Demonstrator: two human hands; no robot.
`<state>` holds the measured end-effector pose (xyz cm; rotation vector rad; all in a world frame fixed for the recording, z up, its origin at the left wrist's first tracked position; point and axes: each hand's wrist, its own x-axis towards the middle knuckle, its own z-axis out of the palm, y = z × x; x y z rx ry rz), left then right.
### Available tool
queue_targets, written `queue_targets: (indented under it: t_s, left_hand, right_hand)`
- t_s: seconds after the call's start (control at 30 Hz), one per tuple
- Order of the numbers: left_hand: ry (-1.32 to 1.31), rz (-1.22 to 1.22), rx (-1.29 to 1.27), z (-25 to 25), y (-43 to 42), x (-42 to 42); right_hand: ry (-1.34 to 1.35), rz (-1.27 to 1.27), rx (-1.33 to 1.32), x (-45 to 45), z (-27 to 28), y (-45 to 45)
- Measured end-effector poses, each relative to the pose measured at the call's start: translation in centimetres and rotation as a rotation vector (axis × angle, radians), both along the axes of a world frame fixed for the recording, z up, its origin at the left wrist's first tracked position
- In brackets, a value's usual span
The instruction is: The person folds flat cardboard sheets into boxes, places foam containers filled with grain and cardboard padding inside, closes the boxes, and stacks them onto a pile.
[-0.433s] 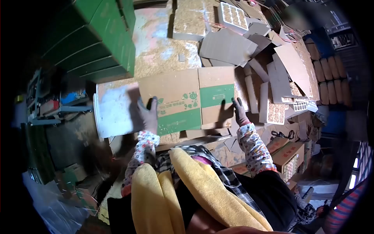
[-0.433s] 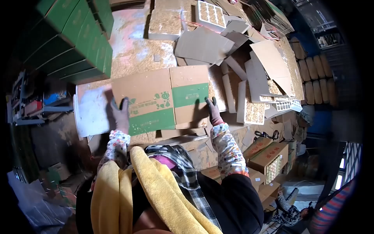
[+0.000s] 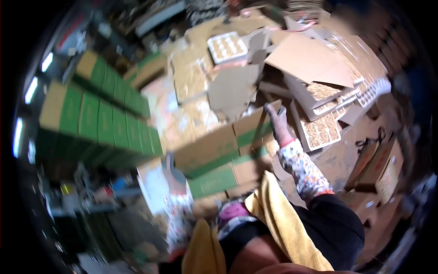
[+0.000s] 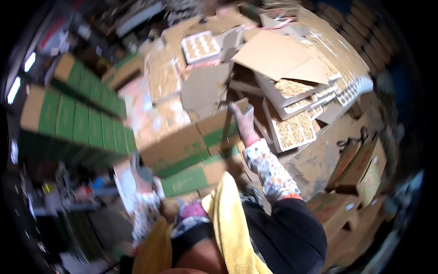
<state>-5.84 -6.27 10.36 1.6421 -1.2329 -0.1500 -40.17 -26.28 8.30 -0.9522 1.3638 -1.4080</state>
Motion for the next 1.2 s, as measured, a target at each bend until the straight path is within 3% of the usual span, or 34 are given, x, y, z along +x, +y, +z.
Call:
queue_targets:
  t_s: [0.03,0.07,0.13,0.17,0.2,0.27,0.3,0.33,0.37,0.4,0.43,0.47,0.5,0.53,0.6,0.63,0.67,0.7,0.73,0.77,0.8,0.83,0.9,0.93,0.97,1.0,1.03,1.07,1.1,1.13,1.17,1.2]
  left_hand:
    - [0.091,-0.019,0.020,0.3,-0.3,0.3]
    - [0.182,-0.033,0.040,0.7,-0.6,0.6]
    - [0.150,-0.216,0.207,0.3,-1.5,5.0]
    - [0.142,-0.324,0.271,0.0,-2.7,6.5]
    - [0.162,-0.392,0.271,3.0,-3.6,4.4]
    - [0.961,-0.145,0.596,9.8,-4.6,2.0]
    - [0.350,-0.341,0.562,6.5,-5.1,3.4]
    - [-0.100,-0.412,0.771,11.0,-4.3,-2.7]
    - [-0.749,-0.573,0.563,9.4,-4.1,-4.6]
    - [-0.735,-0.672,0.552,9.4,-3.8,-7.4]
    - [-0.659,-0.797,0.683,7.8,-4.3,-8.6]
    - [-0.656,-0.931,0.960,6.8,-5.1,-9.2]
    - [-0.763,-0.976,1.107,7.1,-5.0,-9.6]
    - [-0.301,-1.162,1.031,6.2,-4.0,-8.1]
    - [-0.461,-1.128,0.835,6.3,0.3,-7.6]
    - [-0.611,-0.855,0.855,6.4,0.4,-7.9]
    - [-0.147,-0.526,0.720,5.0,-0.4,-7.0]
    - [-0.170,-0.277,0.772,3.1,-1.5,-6.7]
    - [-0.190,-0.027,0.822,0.1,-2.0,-6.0]
    - [0.668,-0.360,0.452,-6.9,-2.4,-4.4]
    - [0.479,-0.225,0.433,-5.8,-1.8,-5.7]
    - [0.279,-0.093,0.405,-2.9,-1.4,-6.8]
    - [-0.085,0.081,0.221,-2.7,-0.7,-7.1]
    - [-0.058,0.118,0.300,-2.9,-0.1,-6.6]
    - [-0.027,0.151,0.366,-2.9,0.1,-6.1]
    - [0.021,0.172,0.424,-3.2,-0.2,-6.4]
    - [0.106,0.133,0.628,-3.6,0.0,-5.7]
    - [0.462,-0.001,0.692,-9.7,-0.6,-3.9]
    - [0.571,-0.474,0.528,-14.7,-1.6,-0.6]
    - [0.784,-0.552,0.548,-11.6,-1.2,-1.4]
    - [1.007,-0.608,0.576,-8.0,-1.0,-2.3]
    - [1.217,-0.641,0.615,-4.5,-0.9,-3.1]
  right_hand:
    - [-0.149,0.080,-0.005,-0.4,1.1,0.6]
    - [-0.164,0.125,0.160,-1.1,0.8,0.4]
    - [0.279,0.069,0.004,-0.4,-1.0,0.8]
    - [0.446,0.073,0.031,0.8,1.1,2.2]
    - [0.522,-0.014,-0.098,1.9,2.4,3.3]
    - [0.146,0.412,0.021,0.5,3.8,2.1]
    - [0.336,0.321,0.023,0.2,2.6,1.3]
    - [0.515,0.234,0.027,0.8,1.3,0.8]
    - [0.114,0.386,0.166,1.5,2.7,-0.1]
    - [0.368,0.204,0.033,3.8,0.7,-0.8]
    - [0.449,0.193,-0.124,5.8,-0.1,-0.6]
    - [0.501,0.185,-0.286,8.0,-0.5,0.2]
    - [0.333,0.353,-0.353,7.8,2.2,1.4]
    - [0.281,0.445,-0.272,7.1,1.7,1.0]
    - [1.193,0.321,-0.244,5.5,3.2,3.1]
    - [1.014,0.543,-0.169,4.6,1.3,1.9]
    - [0.827,0.757,-0.093,3.5,-0.4,0.1]
    - [0.502,0.992,-0.161,2.9,0.3,-1.5]
    - [0.570,1.340,0.112,2.4,3.8,-4.1]
    - [0.597,1.396,0.217,2.5,7.9,-5.3]
    - [0.641,1.444,0.319,2.5,11.0,-6.8]
    - [0.636,1.308,0.256,2.8,11.8,-8.3]
    - [1.166,0.999,-0.755,3.9,6.6,-2.3]
    - [1.368,0.807,-0.951,4.0,9.3,4.0]
    - [1.295,1.004,-0.921,2.9,6.9,6.3]
    - [1.405,1.043,-0.841,1.1,2.9,8.4]
    - [1.324,1.011,-0.791,0.6,3.4,9.6]
    - [1.184,0.852,-0.787,0.1,1.8,9.6]
    - [0.894,0.727,-0.517,0.6,-0.4,7.3]
    - [0.582,0.580,-0.228,0.6,-2.9,7.2]
    - [0.579,0.820,-0.034,0.2,1.2,7.2]
    - [0.144,0.934,0.093,-0.3,1.4,6.4]
